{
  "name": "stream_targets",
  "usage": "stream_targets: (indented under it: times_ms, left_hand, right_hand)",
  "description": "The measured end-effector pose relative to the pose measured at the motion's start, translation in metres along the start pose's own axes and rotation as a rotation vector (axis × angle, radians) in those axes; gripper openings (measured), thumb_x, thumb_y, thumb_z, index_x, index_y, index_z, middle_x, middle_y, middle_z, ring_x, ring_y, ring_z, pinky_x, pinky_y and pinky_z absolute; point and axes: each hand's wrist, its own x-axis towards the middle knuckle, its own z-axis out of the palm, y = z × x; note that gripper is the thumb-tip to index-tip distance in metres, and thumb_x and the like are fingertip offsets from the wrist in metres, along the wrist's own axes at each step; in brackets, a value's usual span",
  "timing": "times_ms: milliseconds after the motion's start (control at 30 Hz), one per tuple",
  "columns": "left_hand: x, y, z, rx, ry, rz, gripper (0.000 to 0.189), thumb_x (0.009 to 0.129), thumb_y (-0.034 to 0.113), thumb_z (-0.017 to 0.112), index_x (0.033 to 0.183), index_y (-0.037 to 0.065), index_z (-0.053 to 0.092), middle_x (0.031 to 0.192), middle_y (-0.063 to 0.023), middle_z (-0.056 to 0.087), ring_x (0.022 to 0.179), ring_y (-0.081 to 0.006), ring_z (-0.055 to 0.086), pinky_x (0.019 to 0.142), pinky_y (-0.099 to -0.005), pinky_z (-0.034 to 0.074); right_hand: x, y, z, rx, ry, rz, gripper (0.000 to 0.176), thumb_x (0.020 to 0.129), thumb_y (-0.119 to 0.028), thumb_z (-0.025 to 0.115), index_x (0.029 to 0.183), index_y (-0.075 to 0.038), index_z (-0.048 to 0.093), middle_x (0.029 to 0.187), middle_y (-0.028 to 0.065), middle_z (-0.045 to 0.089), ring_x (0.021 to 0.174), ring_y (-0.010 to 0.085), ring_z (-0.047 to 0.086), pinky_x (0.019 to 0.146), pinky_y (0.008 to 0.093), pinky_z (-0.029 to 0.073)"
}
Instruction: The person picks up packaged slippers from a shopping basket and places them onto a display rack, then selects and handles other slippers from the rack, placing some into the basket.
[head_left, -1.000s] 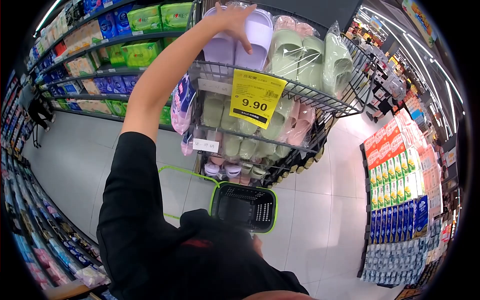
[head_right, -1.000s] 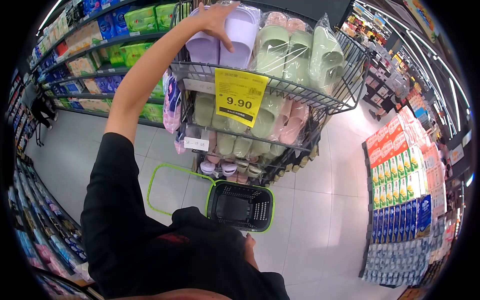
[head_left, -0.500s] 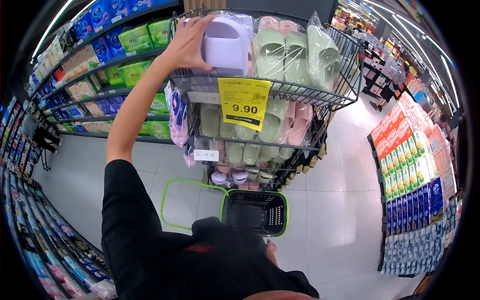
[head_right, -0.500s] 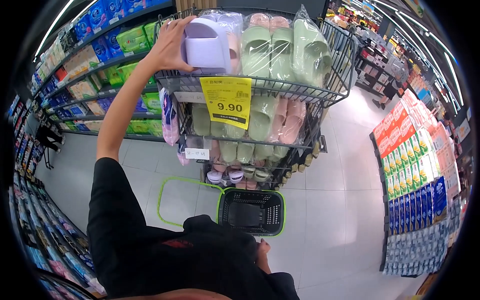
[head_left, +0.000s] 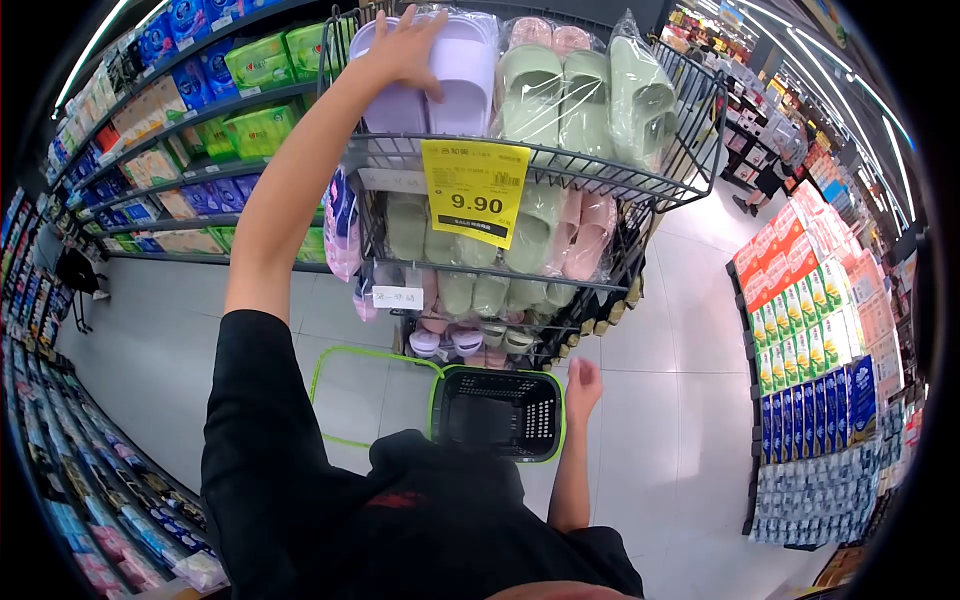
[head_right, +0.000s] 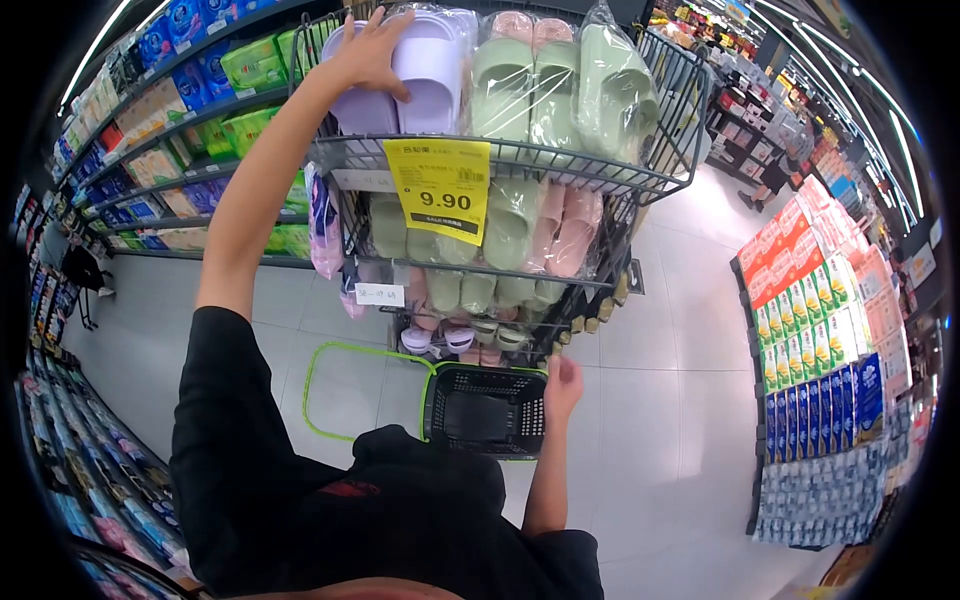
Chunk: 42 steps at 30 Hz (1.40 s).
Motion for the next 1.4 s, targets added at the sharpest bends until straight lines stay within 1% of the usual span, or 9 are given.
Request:
stream_targets:
  times_ms: [233,367,433,800,967,1033,1167,1233,1400]
  left_hand:
    - [-0.032,0.012,-0.048,-0.003,0.071,0.018,0.123,0.058,0.054,0.085,0.147,-0.004,0.024,0.154,-0.0286,0.023,0.146,-0.041,0.015,0.118,-0.053,0.015]
    - [-0.059,0.023,-0.051,-0.111,0.264,0.18,0.102,0.066,0.047,0.081,0.141,-0.005,0.034,0.148,-0.0298,0.034,0.141,-0.0407,0.03,0.115,-0.0486,0.027]
    - [-0.075,0.032,-0.046,-0.316,0.227,0.219,0.091,0.07,0.045,0.079,0.143,0.007,0.041,0.15,-0.0226,0.037,0.142,-0.0359,0.031,0.116,-0.0493,0.026]
    - [-0.058,0.077,-0.053,-0.296,0.219,0.316,0.065,0.076,0.044,0.074,0.122,0.003,0.057,0.12,-0.0228,0.059,0.114,-0.0381,0.054,0.1,-0.0467,0.04]
    - [0.019,0.118,-0.016,-0.27,0.393,0.341,0.07,0.068,0.042,0.079,0.12,0.001,0.057,0.112,-0.0205,0.061,0.102,-0.0363,0.059,0.092,-0.0425,0.046]
    - [0.05,0.132,-0.019,-0.291,0.161,0.201,0.086,0.067,0.039,0.078,0.132,-0.007,0.046,0.137,-0.0292,0.048,0.129,-0.0389,0.046,0.108,-0.0446,0.039]
    - [0.096,0.142,0.018,-0.24,0.35,0.183,0.071,0.068,0.034,0.074,0.123,-0.007,0.054,0.122,-0.0273,0.06,0.115,-0.0375,0.058,0.099,-0.0436,0.046]
    - [0.105,0.152,0.006,-0.331,-0.116,0.01,0.07,0.068,0.034,0.073,0.123,-0.006,0.056,0.116,-0.0267,0.064,0.111,-0.0381,0.06,0.097,-0.0435,0.048]
    - [0.128,0.155,0.036,-0.402,-0.212,-0.005,0.064,0.065,0.035,0.075,0.115,-0.003,0.062,0.113,-0.0247,0.066,0.108,-0.0367,0.063,0.094,-0.0409,0.049]
  right_hand:
    - [0.114,-0.3,0.052,-0.136,0.173,-0.861,0.05,0.074,-0.022,0.086,0.109,0.003,0.062,0.1,0.0089,0.064,0.092,0.0185,0.059,0.085,0.0325,0.047]
    - [0.19,-0.39,0.12,-0.643,0.361,-1.005,0.111,0.057,-0.056,0.088,0.135,0.008,0.042,0.127,0.0288,0.054,0.122,0.032,0.053,0.099,0.0448,0.045]
    - [0.228,-0.38,0.158,-0.891,0.213,-0.676,0.12,0.054,-0.051,0.088,0.14,0.011,0.032,0.127,0.0342,0.053,0.122,0.0365,0.054,0.102,0.0463,0.044]
    - [0.202,-0.453,0.05,0.043,-0.157,-0.71,0.09,0.065,-0.004,0.08,0.142,0.005,0.034,0.127,0.0247,0.058,0.102,0.0279,0.065,0.085,0.0341,0.054]
    - [0.109,-0.406,-0.035,0.275,-0.013,-0.909,0.082,0.069,0.003,0.074,0.141,0.005,0.036,0.131,0.0217,0.053,0.115,0.0312,0.057,0.096,0.0393,0.048]
    - [0.068,-0.362,-0.076,0.348,0.087,-0.834,0.081,0.069,0.0,0.068,0.143,0.005,0.034,0.132,0.0229,0.051,0.118,0.0342,0.055,0.1,0.0431,0.046]
    - [-0.004,-0.197,-0.173,0.803,0.205,-0.439,0.081,0.07,-0.013,0.06,0.143,0.008,0.032,0.134,0.0256,0.047,0.122,0.0405,0.051,0.107,0.0528,0.039]
    - [-0.052,-0.109,-0.208,0.885,0.101,-0.186,0.08,0.072,-0.018,0.06,0.143,0.007,0.033,0.133,0.0246,0.048,0.121,0.0376,0.052,0.102,0.0517,0.044]
    - [-0.144,-0.052,-0.172,0.704,0.219,0.326,0.073,0.073,-0.006,0.059,0.142,0.003,0.037,0.129,0.0202,0.053,0.114,0.0319,0.057,0.094,0.0439,0.049]
